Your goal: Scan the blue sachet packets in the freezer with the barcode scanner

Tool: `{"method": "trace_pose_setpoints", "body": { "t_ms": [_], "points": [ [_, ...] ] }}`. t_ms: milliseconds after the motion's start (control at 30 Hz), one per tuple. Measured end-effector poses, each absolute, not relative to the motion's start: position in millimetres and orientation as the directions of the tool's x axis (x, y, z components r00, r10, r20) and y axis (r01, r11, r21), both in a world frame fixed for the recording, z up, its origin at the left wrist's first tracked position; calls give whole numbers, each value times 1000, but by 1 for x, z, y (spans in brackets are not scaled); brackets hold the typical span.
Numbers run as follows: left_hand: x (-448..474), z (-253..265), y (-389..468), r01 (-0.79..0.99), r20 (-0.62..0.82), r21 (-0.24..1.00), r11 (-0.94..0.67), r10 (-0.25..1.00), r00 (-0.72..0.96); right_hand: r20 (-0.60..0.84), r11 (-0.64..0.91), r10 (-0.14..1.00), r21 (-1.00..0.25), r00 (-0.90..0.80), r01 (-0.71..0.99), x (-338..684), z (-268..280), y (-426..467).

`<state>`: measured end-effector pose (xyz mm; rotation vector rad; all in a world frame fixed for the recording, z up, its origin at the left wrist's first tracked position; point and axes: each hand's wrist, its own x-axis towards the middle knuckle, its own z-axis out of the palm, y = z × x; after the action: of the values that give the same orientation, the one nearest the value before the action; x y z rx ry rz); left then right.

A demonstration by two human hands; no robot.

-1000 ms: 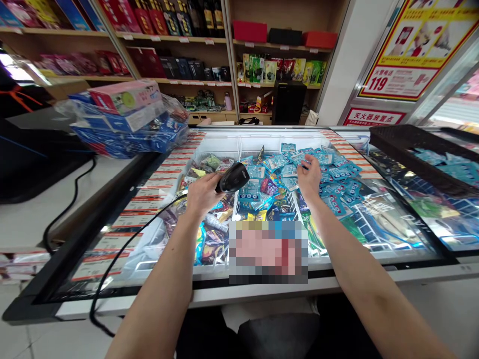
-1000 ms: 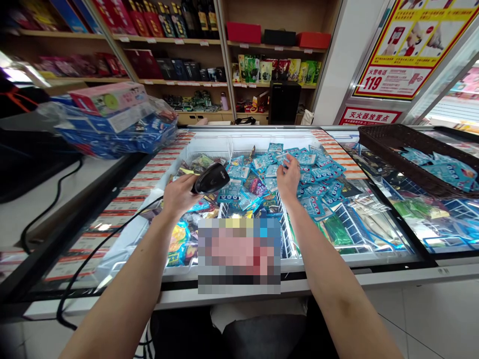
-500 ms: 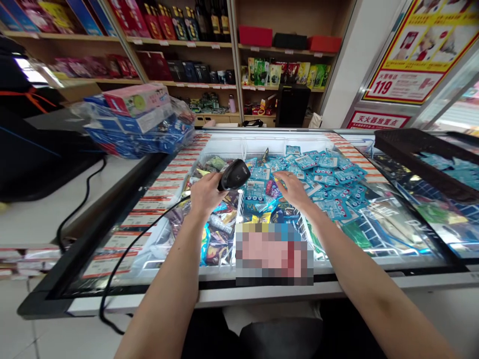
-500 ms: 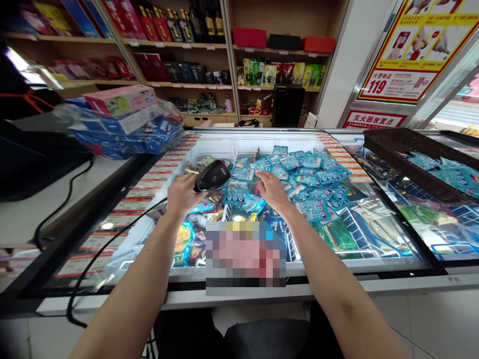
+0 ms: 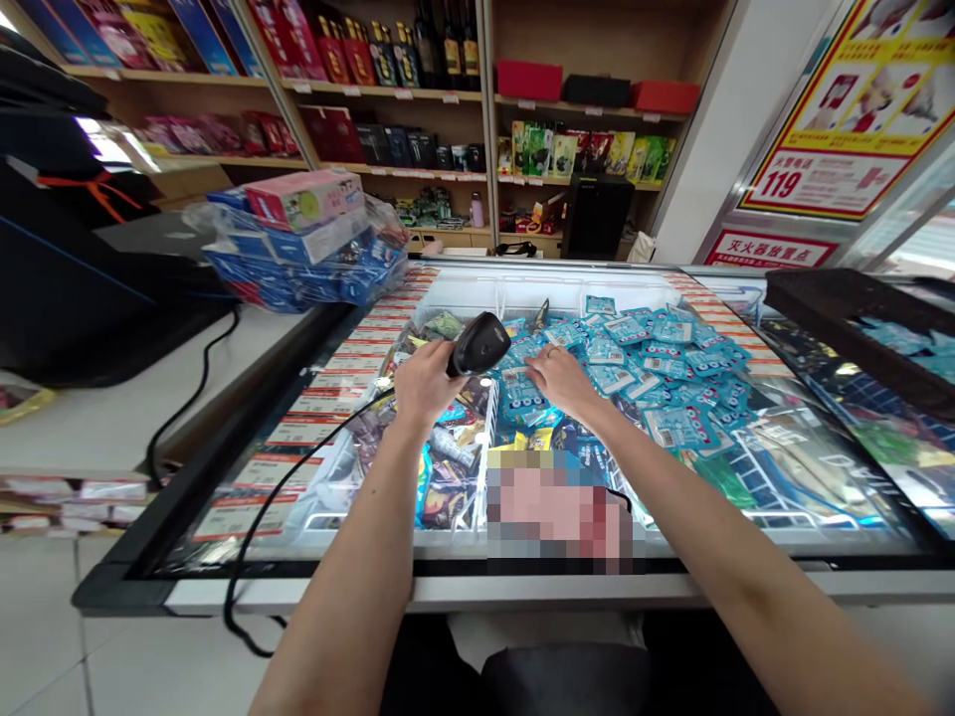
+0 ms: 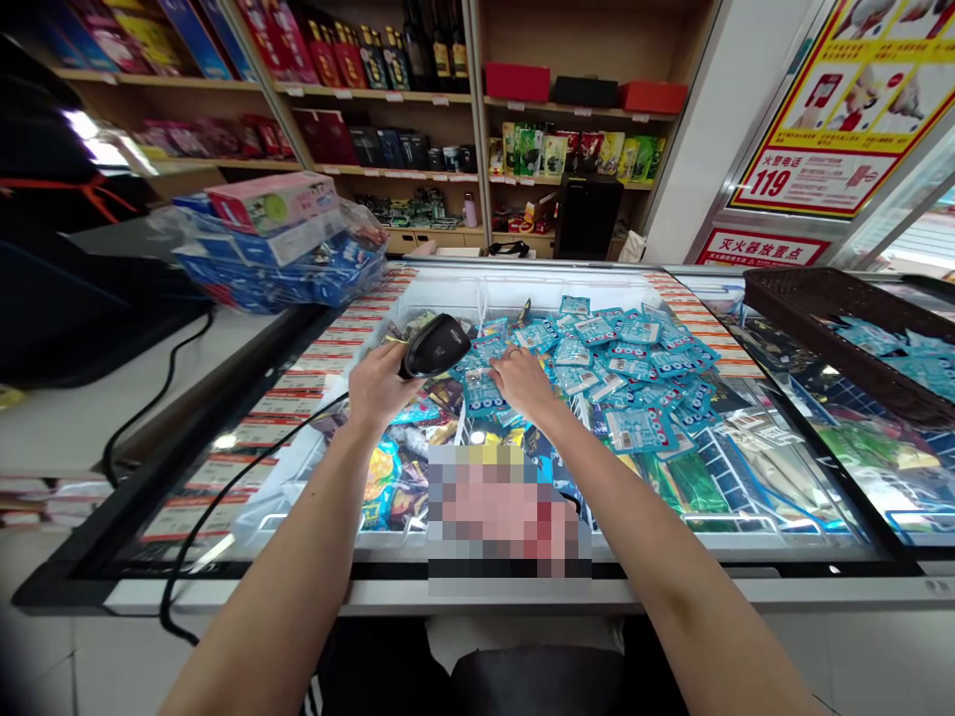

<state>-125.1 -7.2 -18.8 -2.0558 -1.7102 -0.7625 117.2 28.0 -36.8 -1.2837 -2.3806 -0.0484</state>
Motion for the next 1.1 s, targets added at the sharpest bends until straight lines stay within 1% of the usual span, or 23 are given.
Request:
{"method": "trace_pose_setpoints", "body": {
  "t_ms": [67, 167, 300, 333, 367, 433, 500, 567, 633, 700, 767, 833, 967, 1100],
  "points": [
    [-125, -18, -8, 977, 613, 67, -200, 781, 118, 382, 532, 819, -227, -428, 815, 116, -35, 28],
    [-125, -18, -7, 976, 616, 66, -208, 778, 123, 328, 470, 871, -345, -365, 812, 116, -29, 34],
    [-126, -19, -6, 976, 622, 70, -205, 774, 119, 235, 447, 894, -525, -381, 725, 112, -23, 38],
    [-126, -19, -6, 976, 621, 71, -205, 775, 118, 234, 443, 896, -535, -378, 719, 111, -22, 38],
    [-126, -19, -6, 976, 619, 73, -206, 777, 117, 254, 440, 898, -520, -359, 732, 109, -22, 39],
    [-126, -19, -6, 976, 612, 75, -205, 782, 117, 340, 428, 892, -425, -298, 797, 107, -21, 41],
    [-126, -19, -6, 976, 604, 73, -206, 788, 121, 396, 417, 874, -312, -282, 854, 107, -21, 44],
    [-125, -19, -6, 974, 596, 68, -214, 792, 132, 356, 417, 879, -252, -317, 873, 107, -23, 49],
    [-125, -18, -7, 971, 588, 68, -228, 796, 146, 297, 413, 894, -247, -337, 877, 109, -25, 53],
    [-124, -18, -7, 969, 581, 74, -237, 799, 151, 302, 392, 902, -270, -309, 879, 111, -28, 56],
    [-123, -19, -7, 967, 576, 80, -240, 803, 152, 352, 359, 903, -310, -245, 880, 115, -30, 57],
    [-122, -19, -6, 967, 574, 77, -242, 804, 156, 389, 314, 907, -373, -160, 873, 121, -30, 55],
    [-118, -20, -6, 962, 576, 49, -270, 794, 194, 412, 229, 911, -517, 5, 825, 144, -24, 50],
    [-112, -19, -8, 944, 569, 43, -327, 785, 246, 449, 232, 887, -635, 107, 737, 177, -20, 39]
  ]
}}
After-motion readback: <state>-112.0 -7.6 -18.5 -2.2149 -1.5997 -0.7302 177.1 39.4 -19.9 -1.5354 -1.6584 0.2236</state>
